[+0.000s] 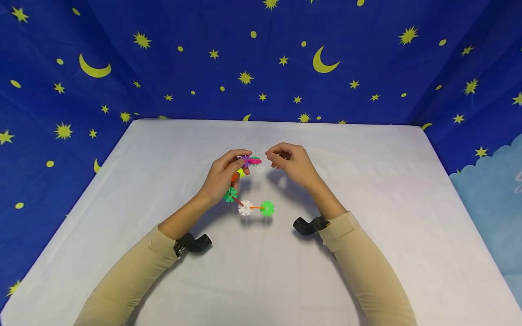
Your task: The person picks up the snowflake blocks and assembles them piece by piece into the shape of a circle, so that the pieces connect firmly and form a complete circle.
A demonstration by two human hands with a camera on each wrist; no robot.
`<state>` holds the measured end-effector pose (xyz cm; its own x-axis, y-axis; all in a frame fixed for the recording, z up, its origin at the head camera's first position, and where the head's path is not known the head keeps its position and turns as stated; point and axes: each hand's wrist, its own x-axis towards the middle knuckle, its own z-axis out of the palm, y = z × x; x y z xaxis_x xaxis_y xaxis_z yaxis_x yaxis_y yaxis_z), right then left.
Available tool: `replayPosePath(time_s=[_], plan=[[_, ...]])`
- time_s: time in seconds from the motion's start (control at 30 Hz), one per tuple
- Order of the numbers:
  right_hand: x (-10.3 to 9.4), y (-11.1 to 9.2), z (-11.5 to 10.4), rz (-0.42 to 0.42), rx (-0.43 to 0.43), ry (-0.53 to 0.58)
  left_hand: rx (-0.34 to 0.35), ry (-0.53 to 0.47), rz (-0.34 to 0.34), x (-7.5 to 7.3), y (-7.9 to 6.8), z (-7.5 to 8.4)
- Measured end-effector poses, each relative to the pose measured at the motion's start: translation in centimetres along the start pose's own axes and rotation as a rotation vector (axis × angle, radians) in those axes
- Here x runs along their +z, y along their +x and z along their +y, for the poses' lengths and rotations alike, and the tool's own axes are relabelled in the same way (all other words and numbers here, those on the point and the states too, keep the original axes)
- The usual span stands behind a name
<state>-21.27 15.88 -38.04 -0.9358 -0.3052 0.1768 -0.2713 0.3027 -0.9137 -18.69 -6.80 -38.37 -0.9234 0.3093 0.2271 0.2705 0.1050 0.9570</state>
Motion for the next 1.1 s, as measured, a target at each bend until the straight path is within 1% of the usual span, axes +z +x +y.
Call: replayPosePath(time_s=[0.07, 0.17, 0.27, 0.37, 0.5, 0.63, 0.8, 0.87, 1.1], plan=[[0.0, 0.4, 1.0, -0.015, 0.046, -0.009, -0.004, -0.017, -0.007, 0.0, 0.0, 0.0], [0.2, 1.1, 2.4, -0.051, 0.088, -0.061, -0.003, -0.033, -0.014, -0.1, -0.1, 0.0], [0.7, 1.9, 3.2, -0.094, 0.101, -0.151, 0.003, -0.039, -0.009, -0.2, -0.1, 0.0], [1.4, 2.5, 3.5, -0.117, 0.105, -0.261, 0.013, -0.043, -0.009, -0.2, -0.1, -0.1], [2.4, 2.8, 3.5, -0.110, 0.109, -0.387, 0.023, -0.039, -0.005, -0.2, -0.2, -0.2], [3.2, 2.6, 3.5, -0.075, 0.096, -0.456, 0.025, -0.033, -0.002, -0.2, -0.2, -0.3], [3.8, 2.4, 3.7, -0.029, 0.059, -0.508, 0.035, -0.029, -0.006, -0.2, -0.2, -0.3], [3.9, 2.4, 3.8, -0.022, 0.056, -0.507, 0.037, -0.031, -0.007, -0.2, -0.2, -0.3], [3.9, 2.3, 4.0, -0.048, 0.039, -0.514, 0.041, -0.028, -0.006, -0.2, -0.1, -0.4]])
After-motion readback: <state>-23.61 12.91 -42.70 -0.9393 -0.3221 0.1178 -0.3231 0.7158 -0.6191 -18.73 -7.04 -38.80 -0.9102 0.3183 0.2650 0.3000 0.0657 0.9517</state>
